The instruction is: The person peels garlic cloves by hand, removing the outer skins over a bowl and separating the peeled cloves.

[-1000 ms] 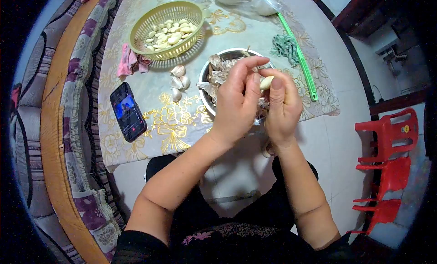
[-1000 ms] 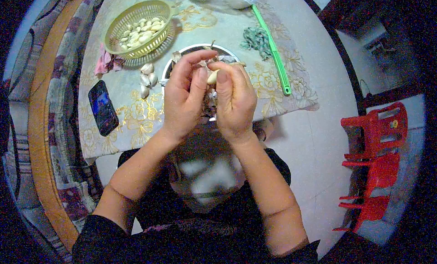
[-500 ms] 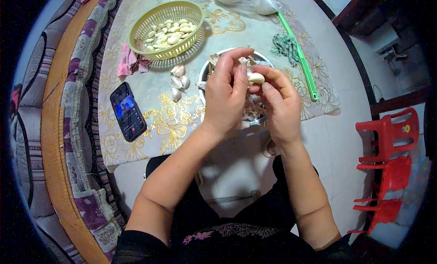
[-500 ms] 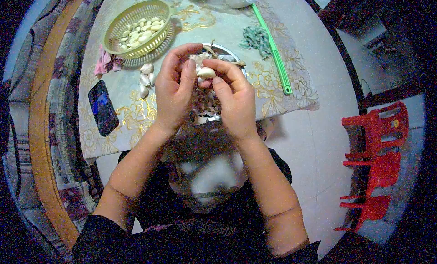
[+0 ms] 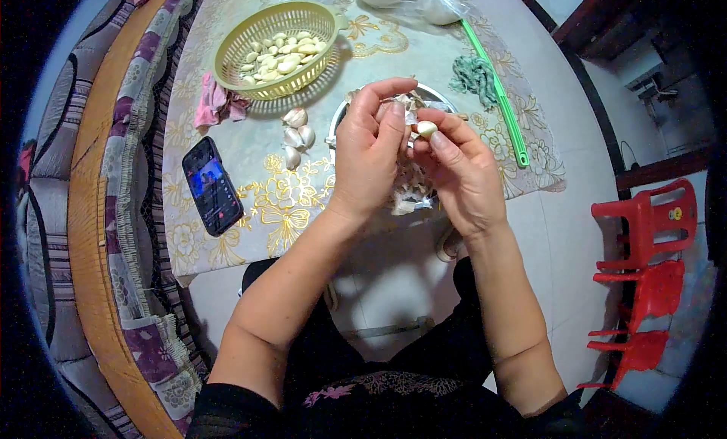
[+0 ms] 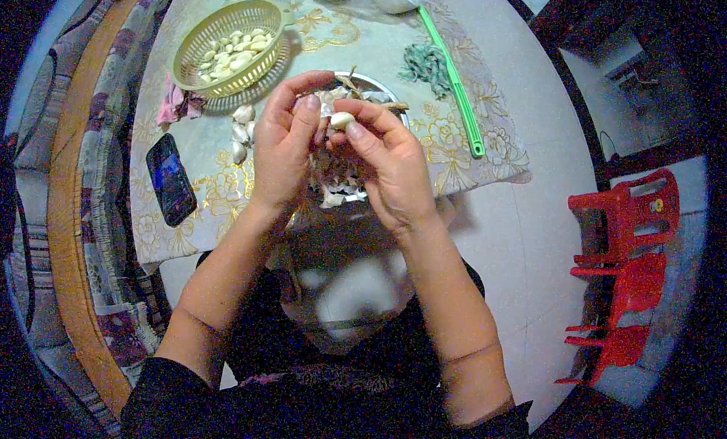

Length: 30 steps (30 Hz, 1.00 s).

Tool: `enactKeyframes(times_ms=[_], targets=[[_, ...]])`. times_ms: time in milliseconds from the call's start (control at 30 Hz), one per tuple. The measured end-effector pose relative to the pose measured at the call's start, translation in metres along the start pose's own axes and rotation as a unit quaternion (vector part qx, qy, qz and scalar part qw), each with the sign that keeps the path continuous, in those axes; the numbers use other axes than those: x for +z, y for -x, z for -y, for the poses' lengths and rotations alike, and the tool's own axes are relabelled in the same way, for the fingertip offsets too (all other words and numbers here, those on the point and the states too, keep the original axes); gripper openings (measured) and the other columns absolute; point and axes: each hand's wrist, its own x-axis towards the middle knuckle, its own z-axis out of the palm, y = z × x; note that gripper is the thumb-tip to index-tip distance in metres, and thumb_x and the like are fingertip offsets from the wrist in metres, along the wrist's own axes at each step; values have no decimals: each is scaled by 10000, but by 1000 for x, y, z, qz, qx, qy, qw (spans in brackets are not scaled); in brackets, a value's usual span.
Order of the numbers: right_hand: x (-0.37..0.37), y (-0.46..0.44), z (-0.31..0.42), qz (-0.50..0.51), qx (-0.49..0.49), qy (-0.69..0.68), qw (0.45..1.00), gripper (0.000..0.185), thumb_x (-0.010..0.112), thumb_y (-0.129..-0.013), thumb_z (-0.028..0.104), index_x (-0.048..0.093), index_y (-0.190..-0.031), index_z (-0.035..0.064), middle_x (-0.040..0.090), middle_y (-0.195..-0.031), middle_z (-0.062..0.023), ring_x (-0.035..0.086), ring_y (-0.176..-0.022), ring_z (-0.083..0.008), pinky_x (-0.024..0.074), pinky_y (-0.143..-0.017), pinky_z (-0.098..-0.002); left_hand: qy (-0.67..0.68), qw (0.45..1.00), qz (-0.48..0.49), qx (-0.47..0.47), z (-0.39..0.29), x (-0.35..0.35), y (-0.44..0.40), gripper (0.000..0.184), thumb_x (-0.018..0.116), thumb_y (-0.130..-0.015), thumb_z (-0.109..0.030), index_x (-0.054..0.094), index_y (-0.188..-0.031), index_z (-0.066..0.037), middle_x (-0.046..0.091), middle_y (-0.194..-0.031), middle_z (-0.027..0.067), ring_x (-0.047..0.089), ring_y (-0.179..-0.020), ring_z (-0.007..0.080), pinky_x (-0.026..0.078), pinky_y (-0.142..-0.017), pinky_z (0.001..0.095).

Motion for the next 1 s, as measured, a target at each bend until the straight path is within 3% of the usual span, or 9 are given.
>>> enactKeyframes(times_ms=[167,467,733,1000], targets=[[-2,-3,0,1,5,-13,1000,273,547,-921,130,549,-1164,7,633,-991,-77,614,-850,-134,507,-776,-259,15,1000,8,-15,1,-1,-1,205,420,-971,-115,539,-1102,-11,465,-702,-50,388,-588,4,351,-514,173],[-3,-3,1,-15,28,-55,998,309,446,-973,210,568,-1122,-31,607,-843,-62,543,-669,-112,507,-674,-258,57,996,16,-64,2,-3,0,199,409,-982,-147,565,-1067,-56,524,-731,-39,447,-629,9,382,-565,158],[-5,-2,2,6,30,-60,998,307,437,-973,200,566,-1122,-36,594,-815,-59,524,-650,-108,490,-643,-250,51,997,27,-54,4,-1,1,206,448,-966,-154,581,-1072,-39,579,-854,-6,474,-699,37,427,-650,182],[-7,-3,0,-12,32,-54,998,295,434,-973,192,563,-1119,-30,588,-798,-59,521,-630,-110,489,-611,-253,36,997,22,-59,9,-2,0,196,431,-972,-137,566,-1064,-30,583,-844,3,458,-653,27,409,-597,167]])
